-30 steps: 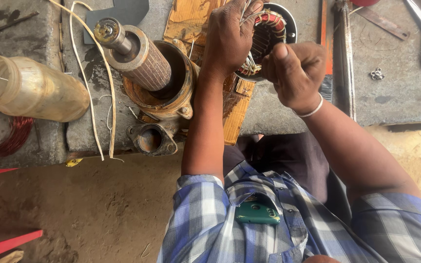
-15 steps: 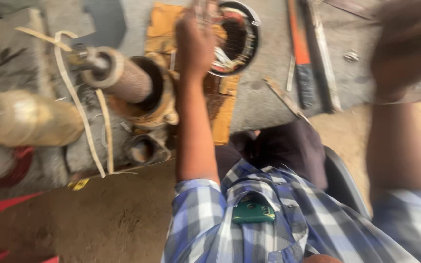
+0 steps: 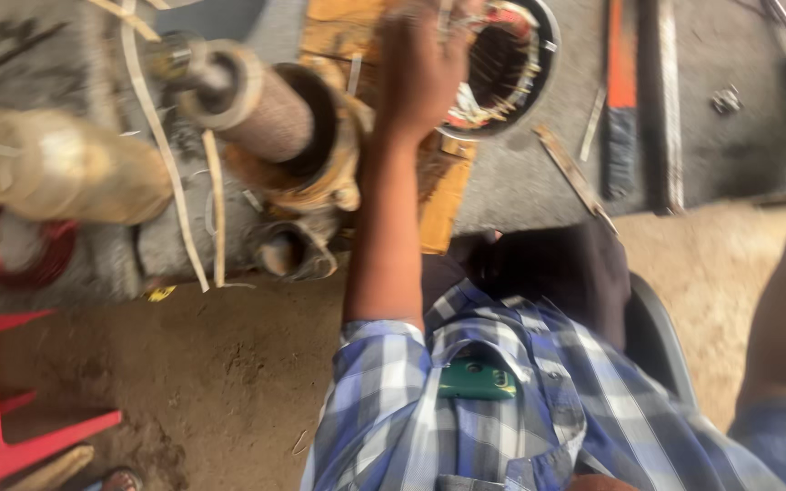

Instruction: The person works on a cylindrical motor stator, using a hammer and a wooden stick to adjust internal windings. They then use pliers to manipulate wires and finally insert the stator into a larger motor housing.

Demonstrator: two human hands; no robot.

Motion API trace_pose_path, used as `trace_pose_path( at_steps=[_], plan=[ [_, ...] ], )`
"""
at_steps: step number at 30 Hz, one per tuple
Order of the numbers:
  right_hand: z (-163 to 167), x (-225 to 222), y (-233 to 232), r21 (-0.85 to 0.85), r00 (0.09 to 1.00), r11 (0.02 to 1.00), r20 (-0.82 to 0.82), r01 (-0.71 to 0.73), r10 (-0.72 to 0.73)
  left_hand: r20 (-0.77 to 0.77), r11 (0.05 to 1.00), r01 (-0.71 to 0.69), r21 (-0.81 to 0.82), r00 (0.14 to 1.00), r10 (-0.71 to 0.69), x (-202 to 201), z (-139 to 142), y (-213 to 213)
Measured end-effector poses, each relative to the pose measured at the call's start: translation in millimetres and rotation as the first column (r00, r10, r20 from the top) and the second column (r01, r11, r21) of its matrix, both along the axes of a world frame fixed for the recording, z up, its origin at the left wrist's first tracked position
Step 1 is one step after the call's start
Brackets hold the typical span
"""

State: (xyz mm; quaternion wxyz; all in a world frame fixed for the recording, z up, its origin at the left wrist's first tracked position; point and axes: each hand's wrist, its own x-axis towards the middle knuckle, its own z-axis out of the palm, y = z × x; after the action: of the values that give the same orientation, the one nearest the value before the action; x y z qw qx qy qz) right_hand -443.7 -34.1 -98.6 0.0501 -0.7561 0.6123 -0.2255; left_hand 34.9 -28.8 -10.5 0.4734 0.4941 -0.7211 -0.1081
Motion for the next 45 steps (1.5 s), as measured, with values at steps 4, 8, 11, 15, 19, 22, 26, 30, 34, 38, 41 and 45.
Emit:
trace_pose_path(
  at_steps=[4, 8, 11, 15, 19, 22, 26, 30, 34, 38, 41, 45],
  plan=[
    [29.0, 28.7, 75.1, 0.017, 0.960, 0.984, 0.224, -0.177, 0.169, 0.084, 0.965, -0.094, -0.246, 0.989, 0.118, -0.8, -12.2, 0.4],
    [66.5, 99.7, 151.1, 0.357, 0.927, 0.866, 0.003, -0.351, 0.374, -0.022, 0.987, -0.026, -0.156, 1.000, 0.023, 2.0, -12.7, 7.2],
    [79.5, 141.1, 168.0, 0.169, 0.872, 0.886, -0.174, -0.432, 0.458, -0.047, 0.989, 0.002, -0.148, 0.999, -0.009, 0.3, -7.7, 8.4],
    [80.8, 155.6, 167.1, 0.033, 0.872, 0.879, -0.120, -0.475, 0.475, -0.064, 0.993, 0.037, -0.115, 0.997, -0.044, -1.4, 4.8, 9.6],
    [77.3, 146.7, 161.7, -0.134, 0.877, 0.868, -0.018, -0.479, 0.481, -0.059, 0.987, 0.045, -0.156, 0.997, -0.055, -3.5, 22.3, 10.2],
    [76.2, 142.2, 154.1, -0.199, 0.915, 0.921, 0.163, -0.336, 0.369, -0.084, 0.990, 0.058, -0.132, 0.994, -0.069, -4.5, 34.8, 11.5],
    [87.2, 135.8, 142.8, -0.188, 0.863, 0.941, 0.380, -0.281, 0.333, -0.200, 0.988, 0.123, -0.093, 0.970, -0.140, -6.9, 43.0, 13.6],
    [115.0, 131.1, 136.5, -0.336, 0.809, 0.908, 0.443, -0.250, 0.387, -0.209, 0.971, 0.168, -0.169, 0.957, -0.202, -7.4, 38.0, 8.1],
    [149.3, 146.0, 124.5, -0.493, 0.827, 0.792, 0.223, -0.361, 0.516, -0.065, 0.998, 0.053, -0.024, 0.996, -0.055, -4.6, 29.2, 3.3],
    [182.6, 171.9, 113.9, -0.551, 0.803, 0.676, 0.021, -0.488, 0.596, -0.096, 0.982, 0.118, -0.151, 0.986, -0.133, -1.3, 30.8, 1.9],
    [200.7, 186.2, 113.8, -0.519, 0.820, 0.699, -0.006, -0.492, 0.573, -0.242, 0.976, 0.201, -0.083, 0.946, -0.215, -5.7, 34.1, 7.9],
    [211.3, 196.8, 111.3, -0.502, 0.817, 0.708, 0.004, -0.497, 0.576, -0.293, 0.980, 0.195, 0.046, 0.940, -0.173, -10.7, 39.1, 8.8]
  ],
)
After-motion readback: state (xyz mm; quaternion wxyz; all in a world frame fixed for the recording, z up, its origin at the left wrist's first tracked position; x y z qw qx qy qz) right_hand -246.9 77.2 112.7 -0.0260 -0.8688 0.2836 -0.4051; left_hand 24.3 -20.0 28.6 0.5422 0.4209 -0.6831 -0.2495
